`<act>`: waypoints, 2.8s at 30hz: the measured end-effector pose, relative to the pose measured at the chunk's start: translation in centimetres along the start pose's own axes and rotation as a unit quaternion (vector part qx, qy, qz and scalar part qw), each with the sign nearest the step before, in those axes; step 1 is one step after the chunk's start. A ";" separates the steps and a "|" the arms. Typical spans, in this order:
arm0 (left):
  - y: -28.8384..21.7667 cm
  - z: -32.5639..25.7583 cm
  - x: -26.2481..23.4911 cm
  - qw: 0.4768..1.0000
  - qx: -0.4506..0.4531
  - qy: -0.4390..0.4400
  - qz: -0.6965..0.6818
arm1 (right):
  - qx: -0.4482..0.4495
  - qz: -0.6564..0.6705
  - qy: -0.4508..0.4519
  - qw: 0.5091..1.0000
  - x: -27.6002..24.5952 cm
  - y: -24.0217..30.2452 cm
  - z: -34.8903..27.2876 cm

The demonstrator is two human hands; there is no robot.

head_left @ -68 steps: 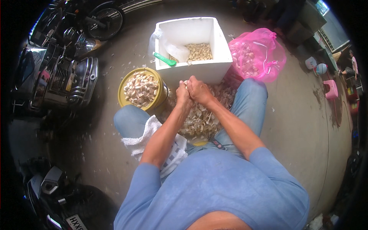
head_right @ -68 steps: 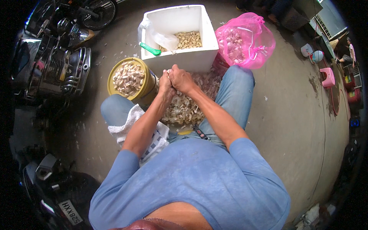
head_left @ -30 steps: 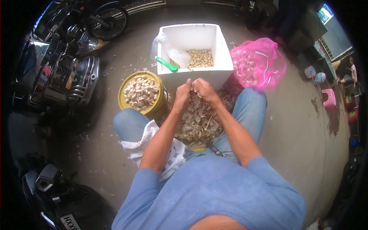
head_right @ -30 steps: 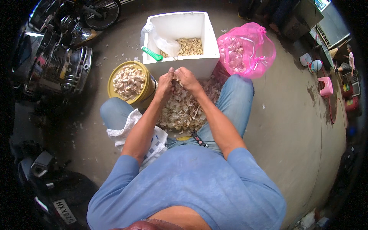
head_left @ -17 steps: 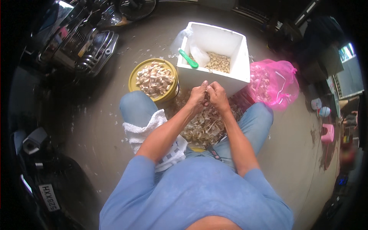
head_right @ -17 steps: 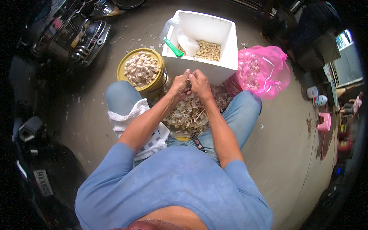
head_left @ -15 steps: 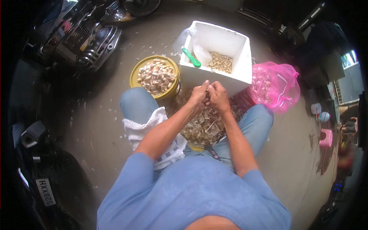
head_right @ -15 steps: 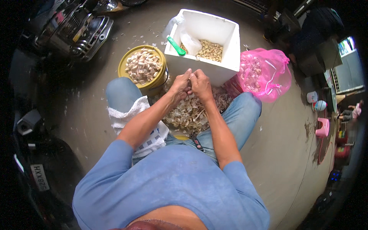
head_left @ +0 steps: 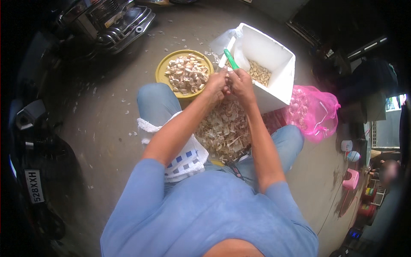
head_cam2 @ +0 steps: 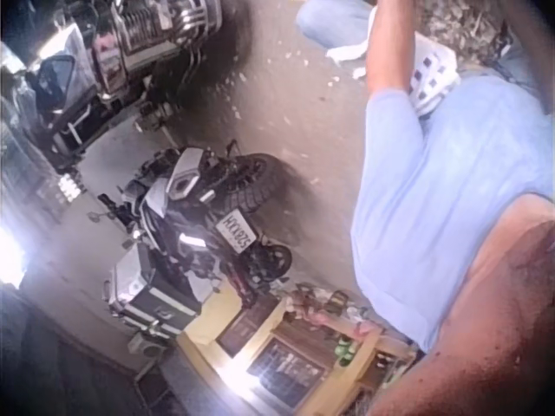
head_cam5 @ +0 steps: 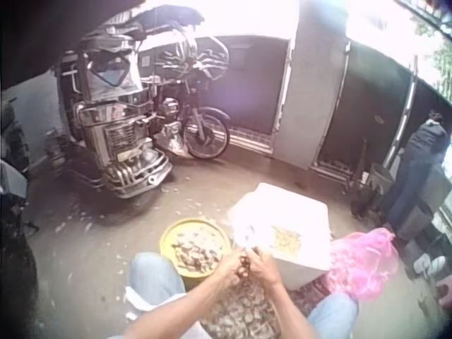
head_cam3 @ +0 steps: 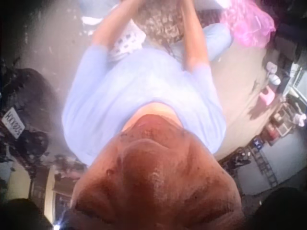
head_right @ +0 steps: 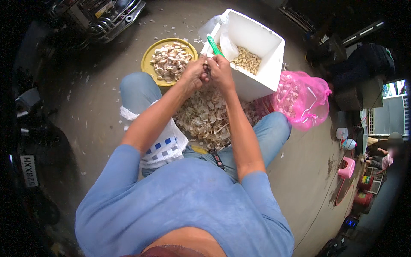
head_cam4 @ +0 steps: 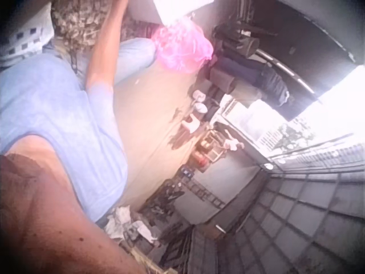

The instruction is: Peeling individual garlic cloves from whole bulbs by hand.

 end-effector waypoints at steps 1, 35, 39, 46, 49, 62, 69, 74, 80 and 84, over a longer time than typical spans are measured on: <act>-1.6 0.7 -1.3 0.999 0.008 -0.014 0.049 | 0.046 0.077 0.063 0.994 2.3 0.6 0.3; -13.7 11.3 -13.5 0.609 0.211 0.057 0.762 | 0.145 0.130 0.158 0.968 9.7 -2.3 10.4; -12.1 7.4 -8.2 0.731 0.226 0.211 0.608 | 0.099 0.190 0.226 0.950 6.1 -1.3 3.1; -2.2 -2.5 0.4 0.758 0.254 0.337 0.497 | 0.087 0.170 0.099 0.977 -3.1 -3.9 -4.5; 0.0 -4.1 2.5 0.794 0.222 0.322 0.464 | 0.092 0.272 0.065 0.956 -4.6 -6.2 -6.3; 7.3 -3.8 -0.4 0.976 0.030 0.196 0.089 | 0.085 0.097 0.003 0.992 -5.3 -7.6 -6.3; 7.6 -3.7 0.7 0.980 0.017 0.176 0.096 | -0.011 0.088 -0.045 0.995 -5.6 -9.6 -5.0; 7.1 -3.9 0.9 0.979 0.011 0.165 0.118 | 0.033 0.146 0.015 0.989 -5.1 -7.0 -6.4; 7.6 -2.8 1.1 0.976 0.002 0.193 0.103 | 0.008 0.116 -0.033 0.993 -6.2 -5.6 -6.9; 8.5 -3.4 2.7 0.973 0.014 0.210 0.092 | -0.037 0.054 -0.095 0.993 -7.9 -8.4 -4.8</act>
Point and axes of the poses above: each hand's wrist, its own z-axis towards the middle knuckle, its own x-axis out of the palm, y = z × x, the point moved 5 cm from there along z, towards the middle knuckle, and after that the axes turned 14 degrees about x, right-handed, at the moved point
